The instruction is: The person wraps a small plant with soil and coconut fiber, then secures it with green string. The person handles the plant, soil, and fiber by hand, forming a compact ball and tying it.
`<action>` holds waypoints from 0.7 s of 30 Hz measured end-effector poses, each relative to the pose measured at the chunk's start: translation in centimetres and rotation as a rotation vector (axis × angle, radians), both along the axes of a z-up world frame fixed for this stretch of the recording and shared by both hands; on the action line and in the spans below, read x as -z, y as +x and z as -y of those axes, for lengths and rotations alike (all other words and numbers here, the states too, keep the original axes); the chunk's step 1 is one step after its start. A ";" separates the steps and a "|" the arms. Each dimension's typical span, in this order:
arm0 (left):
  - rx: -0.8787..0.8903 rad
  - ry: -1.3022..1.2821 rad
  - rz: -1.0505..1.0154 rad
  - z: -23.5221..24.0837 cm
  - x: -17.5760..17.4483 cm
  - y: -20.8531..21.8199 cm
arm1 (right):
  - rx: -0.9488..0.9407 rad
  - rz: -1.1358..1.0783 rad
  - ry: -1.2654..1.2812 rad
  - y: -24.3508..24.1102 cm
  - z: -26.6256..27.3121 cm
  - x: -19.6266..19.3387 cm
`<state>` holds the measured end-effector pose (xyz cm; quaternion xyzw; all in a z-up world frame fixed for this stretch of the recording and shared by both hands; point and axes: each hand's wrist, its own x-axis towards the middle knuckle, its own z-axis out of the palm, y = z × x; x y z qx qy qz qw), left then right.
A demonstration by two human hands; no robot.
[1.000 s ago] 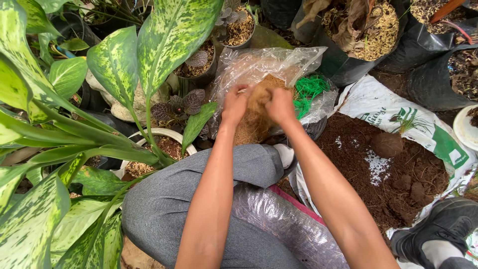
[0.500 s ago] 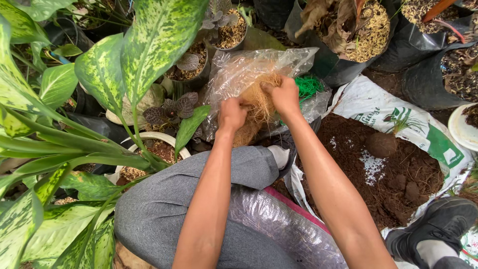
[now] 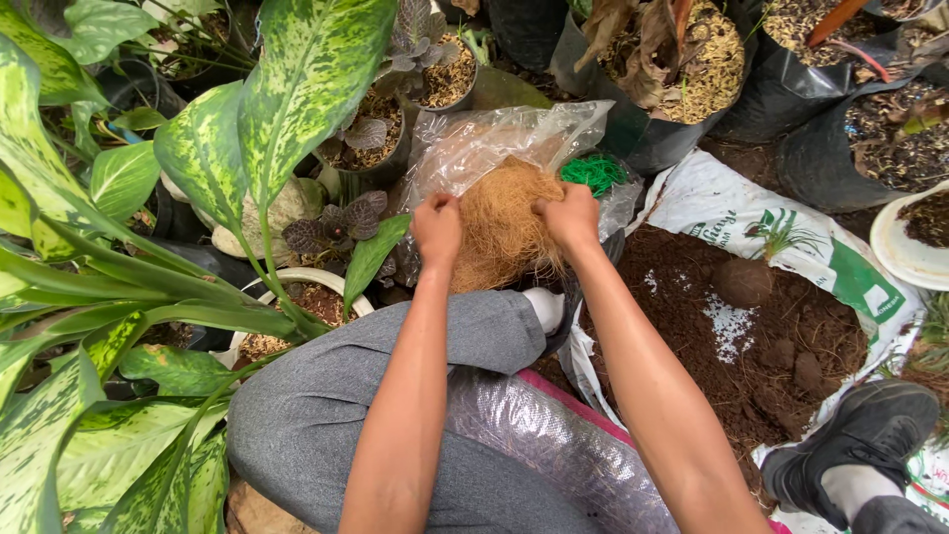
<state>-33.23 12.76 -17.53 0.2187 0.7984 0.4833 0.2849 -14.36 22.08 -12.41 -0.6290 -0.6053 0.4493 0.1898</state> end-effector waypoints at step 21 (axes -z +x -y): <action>0.522 0.264 0.049 -2.2 -6.7 2.5 | 0.097 -0.909 -0.321 3.8 -1.8 -6.8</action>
